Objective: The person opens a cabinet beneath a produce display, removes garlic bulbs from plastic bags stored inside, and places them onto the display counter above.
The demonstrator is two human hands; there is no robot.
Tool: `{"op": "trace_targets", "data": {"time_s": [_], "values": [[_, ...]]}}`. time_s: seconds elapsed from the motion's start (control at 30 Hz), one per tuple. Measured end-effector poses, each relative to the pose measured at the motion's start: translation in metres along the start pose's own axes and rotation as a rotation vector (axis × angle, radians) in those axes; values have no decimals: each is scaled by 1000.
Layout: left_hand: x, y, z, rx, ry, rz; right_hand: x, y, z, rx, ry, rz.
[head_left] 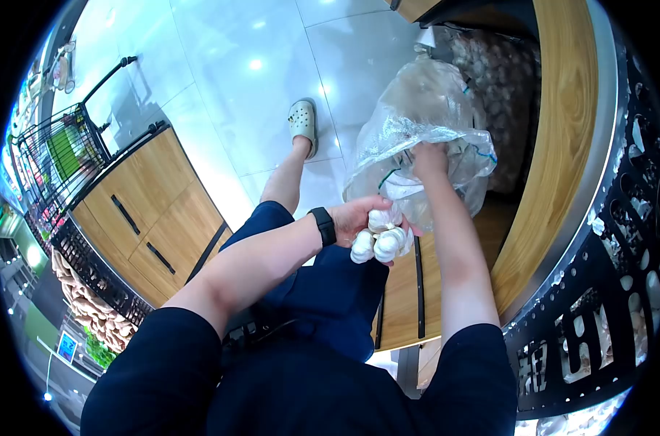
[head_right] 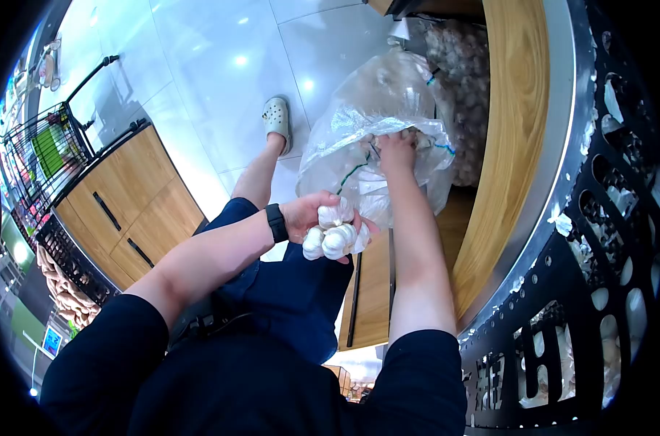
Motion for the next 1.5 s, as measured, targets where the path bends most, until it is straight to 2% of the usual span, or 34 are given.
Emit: {"op": "trace_targets", "data": {"time_s": [0.07,0.13,0.17,0.23,0.3,0.4,0.5,0.53,0.6,0.63,0.7,0.73,0.77,0.8,0.87,0.97,1.03,1.13,1.27,1.37,1.43,1.5], "values": [[2,2,-2,-4,-18,18,0,-3,7,-84,41,73],[3,-1,-1,3,-3,12,29,-24,18,-295,190,74],[3,-1,-3,22,4,-1,35,-20,15,-295,189,69],[4,1,-3,32,-4,-9,48,-20,20,-201,300,272],[4,-2,-4,27,-26,29,45,-6,1,-131,326,330],[1,-8,-6,20,-14,34,48,-3,-8,-606,574,327],[5,-4,-10,22,-35,47,34,12,-5,-580,593,360],[6,-3,-11,18,-41,48,40,9,-5,-583,598,362],[7,-2,-11,13,-32,54,57,-12,-4,-688,590,580],[7,-4,-12,13,-34,57,56,-11,-1,-691,591,579],[6,-6,-12,-23,-28,17,53,-11,18,-880,612,682],[5,-7,-12,-25,-31,17,46,-19,25,-849,511,693],[5,-8,-14,-16,-49,19,34,-13,28,-848,516,691],[5,-8,-17,-6,-65,20,12,-2,18,-732,363,675],[5,-8,-19,-22,-76,23,6,-12,5,-611,214,660],[3,-12,-16,-55,-42,57,9,-50,-4,-638,292,513],[5,-16,-14,-24,-5,110,1,-40,-5,-710,329,304],[14,-7,-3,-30,-6,89,1,-48,-5,-598,327,371],[19,-7,-5,-35,-22,85,-16,7,2,-480,279,428],[23,-5,-6,-9,7,76,-23,-17,1,-250,231,613],[30,2,-12,31,-13,111,-16,-38,-1,-372,154,401],[40,16,-10,75,25,90,-6,-37,12,-587,261,436]]}}
Point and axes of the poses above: each hand's wrist, its own x-axis away from the middle knuckle, its own y-axis out of the palm, z = x × y, the point moved 7 cm from there along -x, towards the middle knuckle, and after that the axes turned 2 degrees about -y, right-handed, at the moved point
